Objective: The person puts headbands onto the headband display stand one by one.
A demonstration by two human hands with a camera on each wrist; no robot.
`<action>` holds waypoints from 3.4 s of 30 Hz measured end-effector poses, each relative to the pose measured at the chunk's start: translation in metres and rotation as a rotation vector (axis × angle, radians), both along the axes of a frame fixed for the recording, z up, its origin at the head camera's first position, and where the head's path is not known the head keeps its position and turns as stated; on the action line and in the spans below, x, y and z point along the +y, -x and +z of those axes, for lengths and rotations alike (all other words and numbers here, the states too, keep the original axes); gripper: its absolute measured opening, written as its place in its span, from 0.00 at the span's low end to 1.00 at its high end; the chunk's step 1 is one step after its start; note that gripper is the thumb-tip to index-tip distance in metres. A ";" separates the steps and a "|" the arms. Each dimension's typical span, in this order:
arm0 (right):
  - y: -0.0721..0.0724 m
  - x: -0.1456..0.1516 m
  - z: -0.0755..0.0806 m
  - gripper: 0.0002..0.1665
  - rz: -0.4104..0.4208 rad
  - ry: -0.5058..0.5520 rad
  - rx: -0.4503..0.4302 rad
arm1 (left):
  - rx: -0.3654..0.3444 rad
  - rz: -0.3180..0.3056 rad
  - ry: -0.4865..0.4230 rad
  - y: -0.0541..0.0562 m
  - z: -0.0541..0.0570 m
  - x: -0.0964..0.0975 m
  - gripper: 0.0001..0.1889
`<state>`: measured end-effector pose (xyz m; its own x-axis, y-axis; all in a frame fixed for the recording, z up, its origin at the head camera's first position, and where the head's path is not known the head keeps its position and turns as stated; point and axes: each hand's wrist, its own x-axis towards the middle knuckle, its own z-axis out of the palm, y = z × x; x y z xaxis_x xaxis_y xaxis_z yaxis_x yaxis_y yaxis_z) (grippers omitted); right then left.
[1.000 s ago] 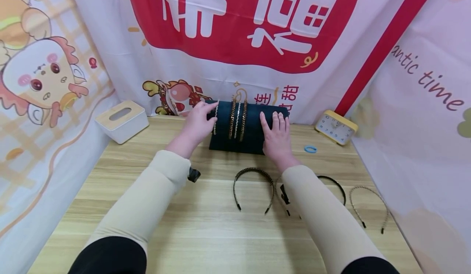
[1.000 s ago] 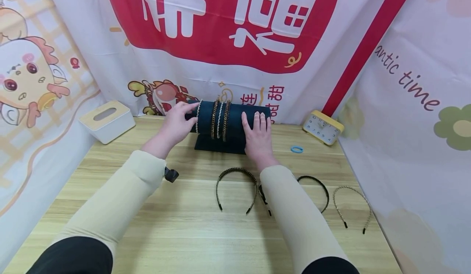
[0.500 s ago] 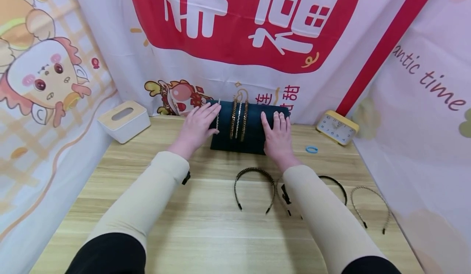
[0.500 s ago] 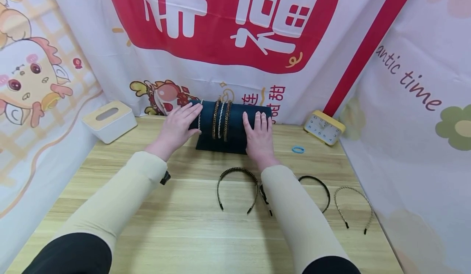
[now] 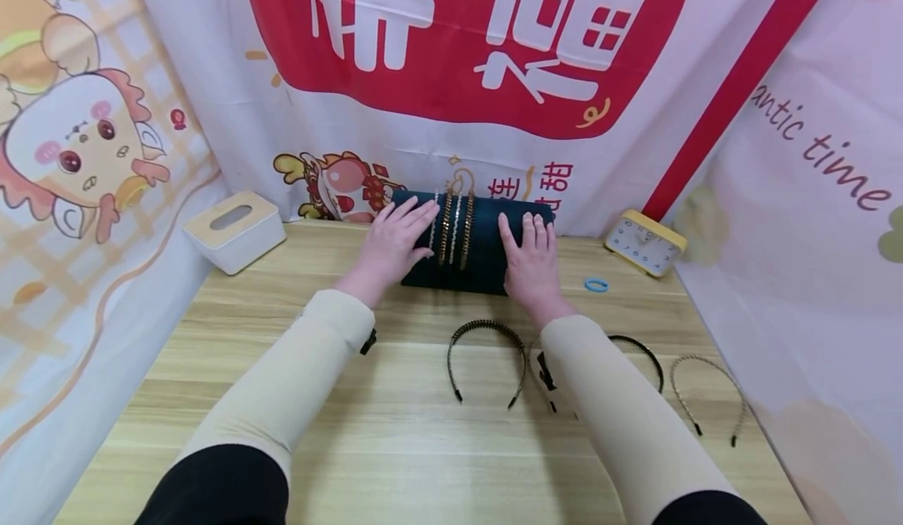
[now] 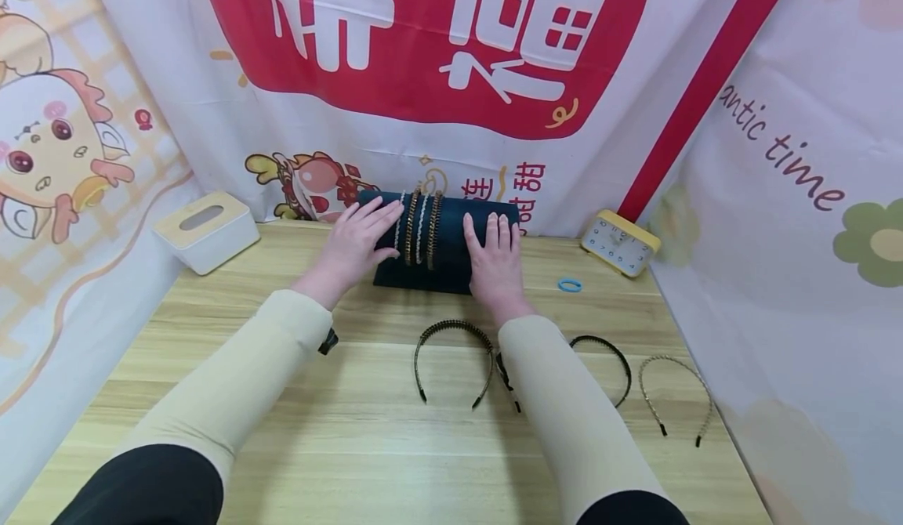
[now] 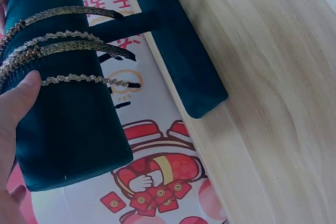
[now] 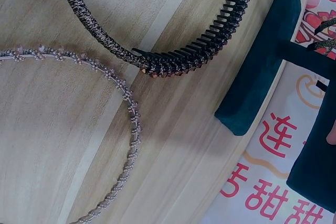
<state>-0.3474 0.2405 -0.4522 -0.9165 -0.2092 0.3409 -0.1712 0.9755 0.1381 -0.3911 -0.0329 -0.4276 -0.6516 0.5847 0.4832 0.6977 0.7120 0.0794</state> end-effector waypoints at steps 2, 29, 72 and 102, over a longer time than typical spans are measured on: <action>0.000 0.000 -0.001 0.57 -0.001 -0.002 0.003 | 0.002 -0.012 -0.021 -0.003 0.000 -0.001 0.42; 0.001 0.000 -0.002 0.59 -0.001 0.024 -0.001 | -0.829 0.173 -0.192 -0.070 -0.093 0.061 0.18; -0.002 -0.006 0.001 0.59 -0.014 0.036 -0.031 | -1.588 -0.368 -0.847 -0.113 -0.038 -0.078 0.29; -0.002 -0.006 0.002 0.59 -0.025 0.043 -0.032 | -1.163 -0.046 -0.969 -0.116 -0.016 -0.097 0.21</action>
<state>-0.3450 0.2342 -0.4504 -0.9317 -0.1720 0.3199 -0.1505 0.9844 0.0910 -0.2747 -0.1301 -0.4439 -0.9212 0.3820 -0.0740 -0.0623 0.0429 0.9971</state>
